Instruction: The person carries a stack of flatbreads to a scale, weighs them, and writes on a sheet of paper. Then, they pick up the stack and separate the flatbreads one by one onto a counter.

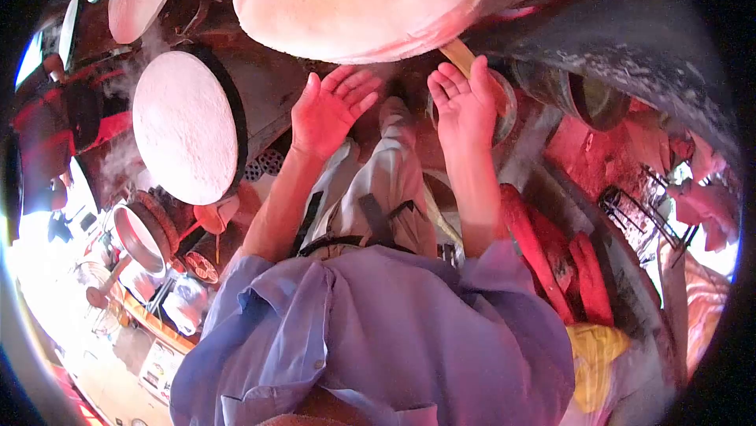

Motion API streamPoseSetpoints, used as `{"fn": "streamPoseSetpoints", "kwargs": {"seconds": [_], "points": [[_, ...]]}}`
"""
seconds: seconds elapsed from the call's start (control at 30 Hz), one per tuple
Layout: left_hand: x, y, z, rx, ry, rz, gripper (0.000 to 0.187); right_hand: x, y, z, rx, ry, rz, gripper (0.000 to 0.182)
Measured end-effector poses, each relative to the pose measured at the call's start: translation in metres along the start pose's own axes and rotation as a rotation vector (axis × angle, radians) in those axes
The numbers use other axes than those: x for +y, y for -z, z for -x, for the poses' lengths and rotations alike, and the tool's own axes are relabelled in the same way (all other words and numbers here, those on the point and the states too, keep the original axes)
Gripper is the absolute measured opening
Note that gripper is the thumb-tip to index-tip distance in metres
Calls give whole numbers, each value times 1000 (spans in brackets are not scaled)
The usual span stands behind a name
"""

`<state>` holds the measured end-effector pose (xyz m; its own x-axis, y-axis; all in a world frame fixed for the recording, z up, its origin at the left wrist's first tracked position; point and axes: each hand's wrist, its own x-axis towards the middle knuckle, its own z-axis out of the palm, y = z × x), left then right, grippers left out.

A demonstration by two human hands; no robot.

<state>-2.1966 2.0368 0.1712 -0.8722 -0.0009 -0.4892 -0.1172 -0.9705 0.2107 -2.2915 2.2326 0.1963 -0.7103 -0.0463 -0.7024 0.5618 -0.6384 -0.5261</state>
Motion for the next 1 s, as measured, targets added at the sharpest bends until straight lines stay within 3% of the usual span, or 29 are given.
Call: {"fn": "streamPoseSetpoints", "kwargs": {"seconds": [0.2,0.33,0.37,0.43,0.53,0.63,0.67,0.77,0.8,1.0], "points": [[-3,-14,-15,89,-153,238,50,-18,-10,6,-55,-11,-6,35],[-5,-23,-17,122,-174,238,40,-21,-4,-1,-109,-16,1,35],[-4,-26,-18,222,-172,157,39,-19,1,-7,-80,-26,14,34],[-2,-29,-16,210,-172,108,49,-15,9,-15,-69,-56,16,35],[0,-40,-16,234,-174,73,47,-9,19,-28,6,-59,41,46],[2,-48,-22,219,-216,124,49,-1,6,-8,-94,-415,-68,67],[3,-55,-21,227,-230,114,53,0,-3,1,-108,-563,-26,85],[7,-67,-22,190,-252,199,61,-8,-26,1,-244,-607,-38,89],[8,-73,-23,166,-251,231,61,-14,-29,-8,-319,-584,-81,92],[19,-86,-26,75,-242,319,72,-45,-66,-61,-271,-314,-182,90]]}}
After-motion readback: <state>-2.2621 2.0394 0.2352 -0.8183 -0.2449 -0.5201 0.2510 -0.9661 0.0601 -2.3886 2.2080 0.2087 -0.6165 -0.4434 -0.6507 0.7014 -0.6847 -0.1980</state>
